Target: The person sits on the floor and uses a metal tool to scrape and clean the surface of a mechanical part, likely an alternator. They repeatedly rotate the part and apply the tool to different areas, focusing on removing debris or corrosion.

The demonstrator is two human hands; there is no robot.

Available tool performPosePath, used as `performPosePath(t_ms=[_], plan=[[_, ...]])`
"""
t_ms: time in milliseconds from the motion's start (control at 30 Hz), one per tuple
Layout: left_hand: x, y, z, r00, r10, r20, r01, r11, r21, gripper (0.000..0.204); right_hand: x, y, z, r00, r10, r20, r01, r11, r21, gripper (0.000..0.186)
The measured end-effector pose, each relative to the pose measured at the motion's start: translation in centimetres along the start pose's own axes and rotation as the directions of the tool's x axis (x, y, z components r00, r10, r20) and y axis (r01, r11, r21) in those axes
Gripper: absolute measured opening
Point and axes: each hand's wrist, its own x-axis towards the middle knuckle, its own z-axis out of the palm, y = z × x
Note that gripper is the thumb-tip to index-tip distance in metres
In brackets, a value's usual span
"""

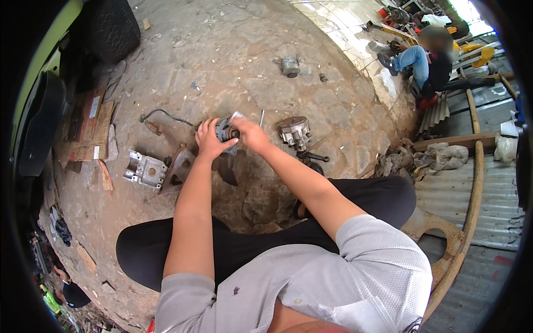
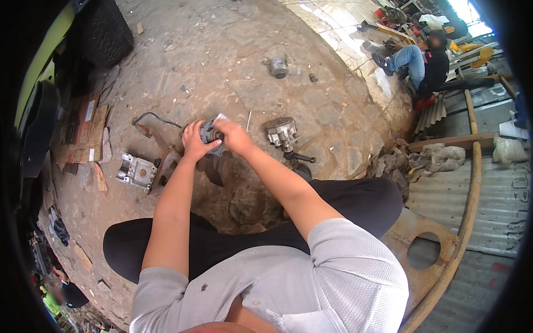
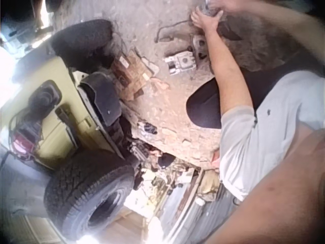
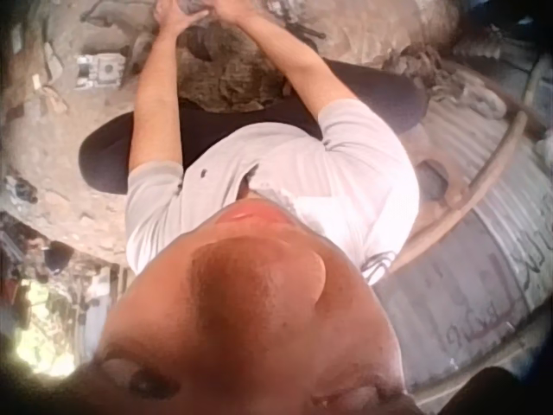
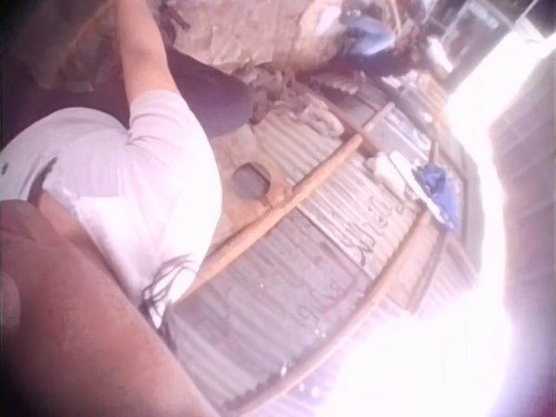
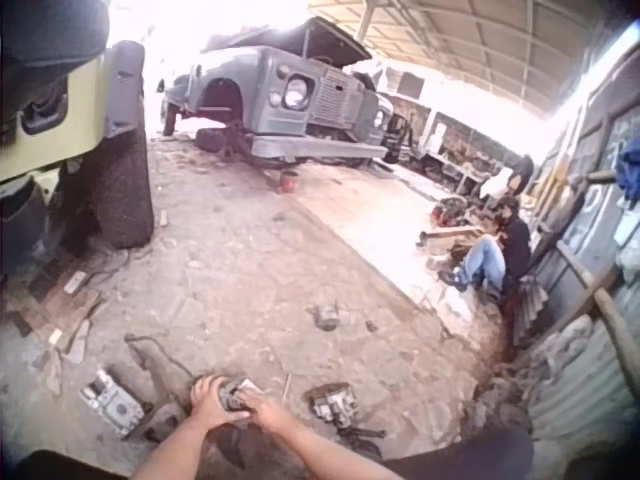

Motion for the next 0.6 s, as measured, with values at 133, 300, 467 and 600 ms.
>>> performPosePath(t_ms=[133,300,467,600], plan=[[-0.3,0.8,-0.6,1.000,0.022,0.010,-0.022,0.999,0.027,0.115,0.0,0.4,-0.7,0.855,0.504,0.123,-0.501,0.864,-0.059,0.059],[-0.1,0.4,-0.6,0.999,0.034,-0.001,-0.034,0.998,0.044,0.109,0.1,-0.6,-0.6,0.977,0.069,0.201,-0.066,0.998,-0.020,0.059],[0.5,-1.1,0.1,0.999,0.047,-0.020,-0.047,0.999,-0.001,0.105,0.2,-0.6,-0.1,0.991,0.044,0.126,-0.036,0.997,-0.069,0.058],[0.0,-0.6,0.5,0.999,0.033,-0.011,-0.034,0.999,-0.043,0.107,-0.2,0.0,-0.1,0.957,0.290,0.033,-0.286,0.955,-0.076,0.055]])
